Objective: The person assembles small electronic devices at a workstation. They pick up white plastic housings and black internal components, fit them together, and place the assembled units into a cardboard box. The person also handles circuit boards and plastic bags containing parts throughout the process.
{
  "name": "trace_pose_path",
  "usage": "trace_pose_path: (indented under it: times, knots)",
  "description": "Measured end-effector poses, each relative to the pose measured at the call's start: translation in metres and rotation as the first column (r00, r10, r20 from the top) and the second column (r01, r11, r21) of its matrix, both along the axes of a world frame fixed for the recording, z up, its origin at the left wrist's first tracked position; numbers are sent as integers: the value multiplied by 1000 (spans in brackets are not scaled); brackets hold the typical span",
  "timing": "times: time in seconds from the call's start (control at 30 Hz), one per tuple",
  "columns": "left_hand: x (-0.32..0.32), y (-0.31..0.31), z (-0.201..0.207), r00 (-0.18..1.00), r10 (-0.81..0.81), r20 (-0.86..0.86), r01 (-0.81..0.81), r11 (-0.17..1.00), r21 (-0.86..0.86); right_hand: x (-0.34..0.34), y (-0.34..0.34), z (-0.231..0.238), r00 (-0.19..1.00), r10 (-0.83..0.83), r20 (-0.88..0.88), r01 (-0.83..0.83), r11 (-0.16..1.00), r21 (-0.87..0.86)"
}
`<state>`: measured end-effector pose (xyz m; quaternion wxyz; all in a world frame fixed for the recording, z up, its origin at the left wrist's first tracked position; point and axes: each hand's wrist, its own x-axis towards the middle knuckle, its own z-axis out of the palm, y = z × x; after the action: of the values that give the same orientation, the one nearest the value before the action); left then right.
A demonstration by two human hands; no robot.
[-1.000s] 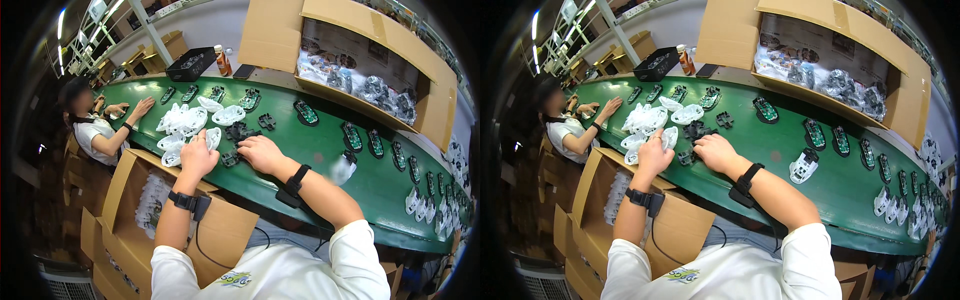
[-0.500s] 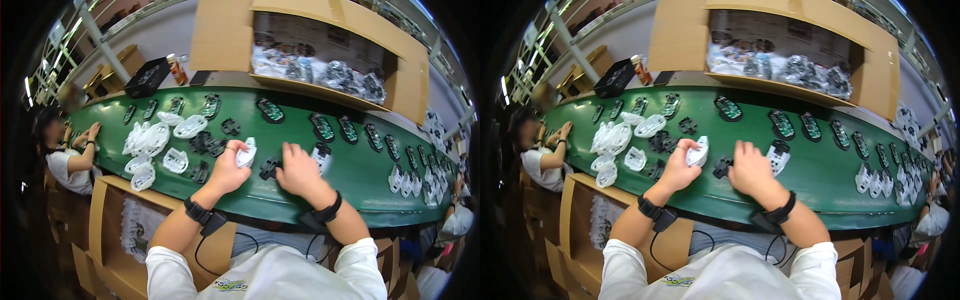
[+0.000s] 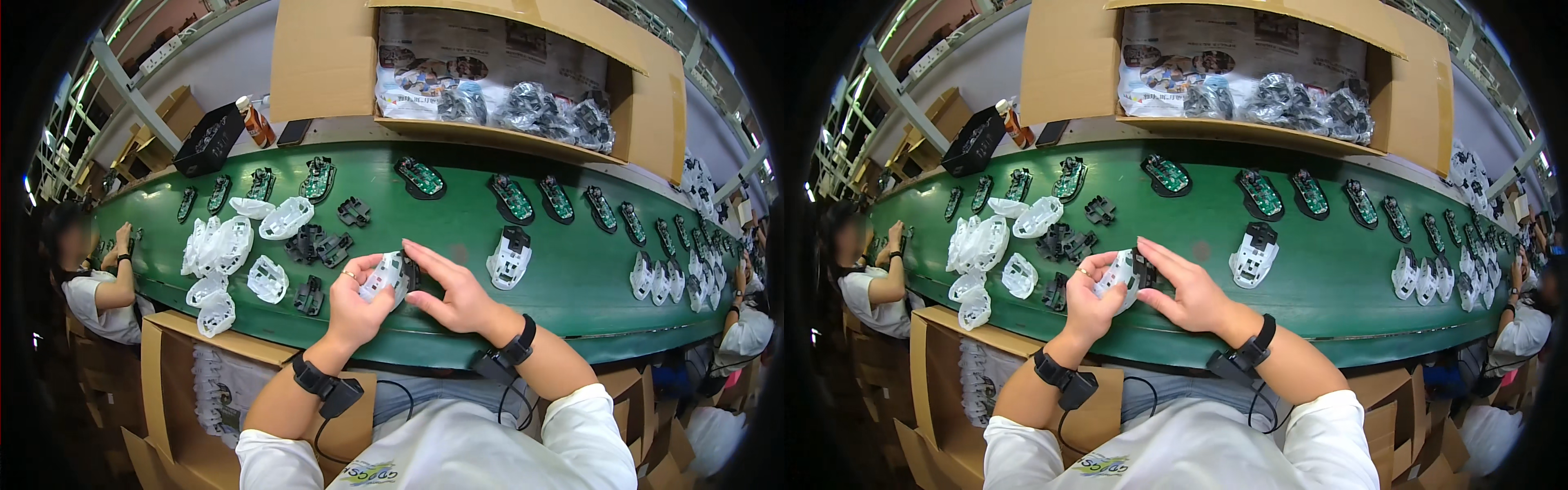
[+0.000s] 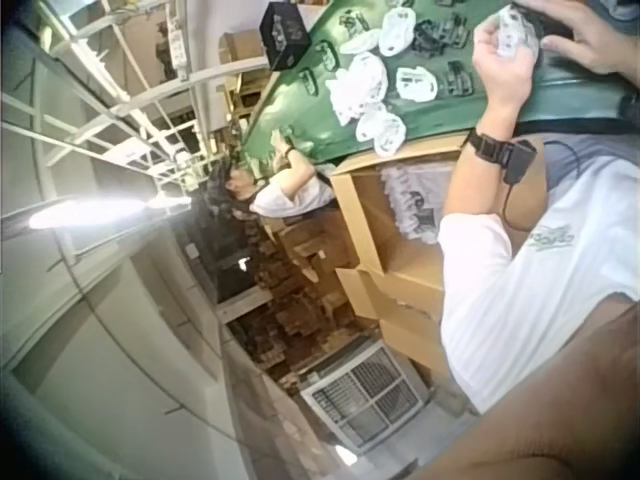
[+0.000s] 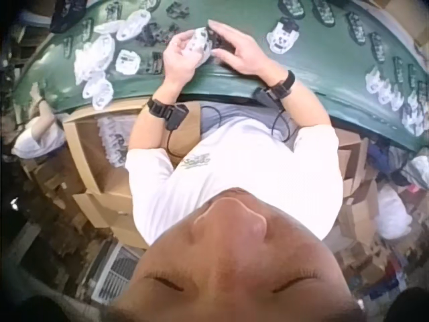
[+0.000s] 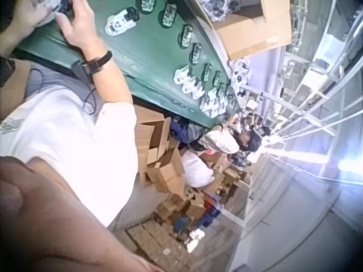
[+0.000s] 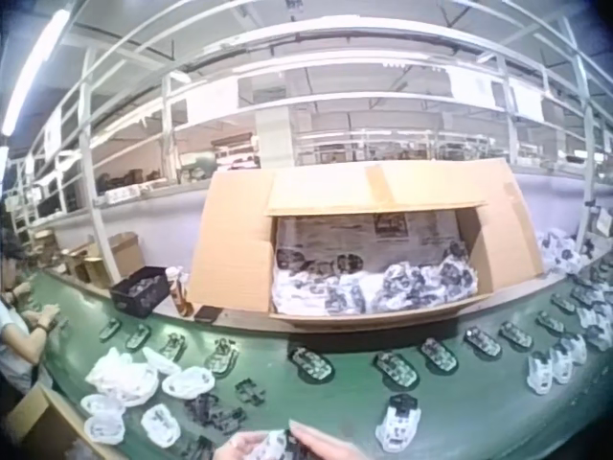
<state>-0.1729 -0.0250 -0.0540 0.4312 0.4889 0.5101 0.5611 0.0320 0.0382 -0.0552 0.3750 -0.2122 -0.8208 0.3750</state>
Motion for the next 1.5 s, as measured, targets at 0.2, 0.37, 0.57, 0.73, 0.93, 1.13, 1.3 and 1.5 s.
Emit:
trace_pose_path:
  times: [0.2, 0.37, 0.57, 0.73, 0.93, 1.13, 1.3, 1.5]
  knots:
    - [3, -7, -3, 999, -7, -42, 5, 999, -55, -8, 1, -6, 992, -57, 108, 49, 995, 84]
    - [9, -4, -4, 983, -35, -178, 28, 999, -37, -11, 10, -9, 979, -72, 192, 103, 982, -156]
    - [3, -1, 6, 766, 199, -612, -3, 952, 305, -20, -11, 6, 971, -177, 159, 183, 983, -21]
    - [-11, -4, -2, 910, 54, -410, -20, 996, 87, -4, 13, -8, 979, 187, -78, -188, 701, -688]
    - [-16, 19, 4, 839, 73, -540, -100, 995, -21, -10, 26, 1, 992, 110, 54, -41, 717, -696]
    - [-91, -12, 73, 371, 364, -854, -401, 892, 206, 49, 37, 41, 526, -811, 256, 564, 558, 609]
    - [-129, -12, 59, 92, -116, -989, -563, 813, -148, -90, -16, 28, 943, -26, 331, -108, 918, 381]
    - [-147, -15, 31, 150, 121, -981, -607, 795, 5, -163, -12, 0, 945, 15, 328, -91, 971, 219]
